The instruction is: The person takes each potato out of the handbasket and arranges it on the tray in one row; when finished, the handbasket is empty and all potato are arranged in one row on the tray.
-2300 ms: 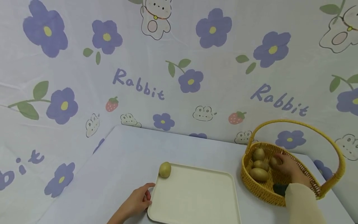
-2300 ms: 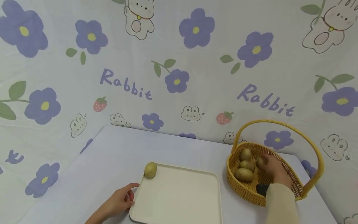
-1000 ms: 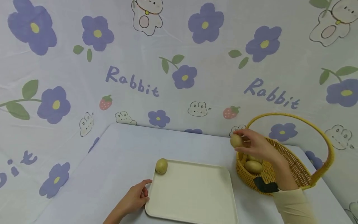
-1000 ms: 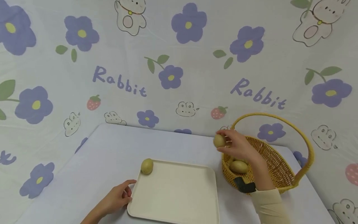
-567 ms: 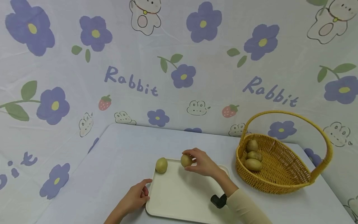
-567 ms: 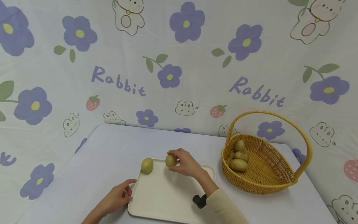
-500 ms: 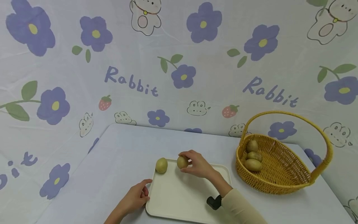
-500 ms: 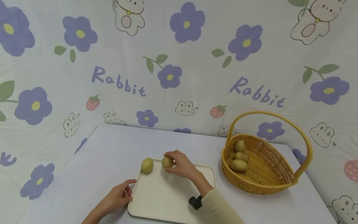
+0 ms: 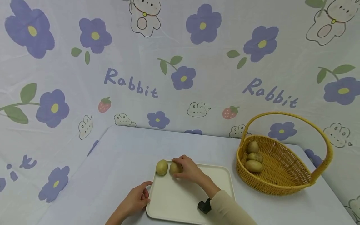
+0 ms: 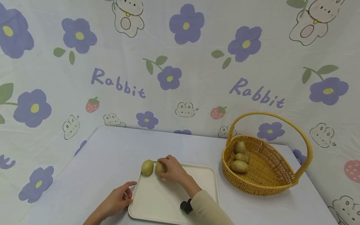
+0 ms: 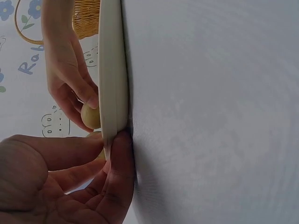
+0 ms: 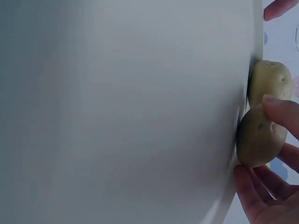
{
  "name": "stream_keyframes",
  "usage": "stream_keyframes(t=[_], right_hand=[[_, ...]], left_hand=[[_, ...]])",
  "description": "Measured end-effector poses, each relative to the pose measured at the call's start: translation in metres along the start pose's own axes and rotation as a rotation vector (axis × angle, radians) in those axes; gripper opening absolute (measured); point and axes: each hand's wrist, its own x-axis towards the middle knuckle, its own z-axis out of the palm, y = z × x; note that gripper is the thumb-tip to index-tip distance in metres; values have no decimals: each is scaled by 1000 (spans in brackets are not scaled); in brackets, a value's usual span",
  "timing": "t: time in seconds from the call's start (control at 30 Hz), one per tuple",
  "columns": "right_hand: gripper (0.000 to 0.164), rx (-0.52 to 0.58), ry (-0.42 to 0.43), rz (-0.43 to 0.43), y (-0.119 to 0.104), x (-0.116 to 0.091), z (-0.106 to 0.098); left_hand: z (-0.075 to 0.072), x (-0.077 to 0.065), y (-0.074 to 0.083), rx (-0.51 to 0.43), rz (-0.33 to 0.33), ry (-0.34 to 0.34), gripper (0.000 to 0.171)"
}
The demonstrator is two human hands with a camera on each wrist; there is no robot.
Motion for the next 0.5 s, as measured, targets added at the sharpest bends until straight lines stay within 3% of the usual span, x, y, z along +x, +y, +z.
stream_keyframes(t=[0.5], right_hand=[[75,-24,-39,14,2,1,1]], left_hand=[[-1,-1,3,12,11,16,55]])
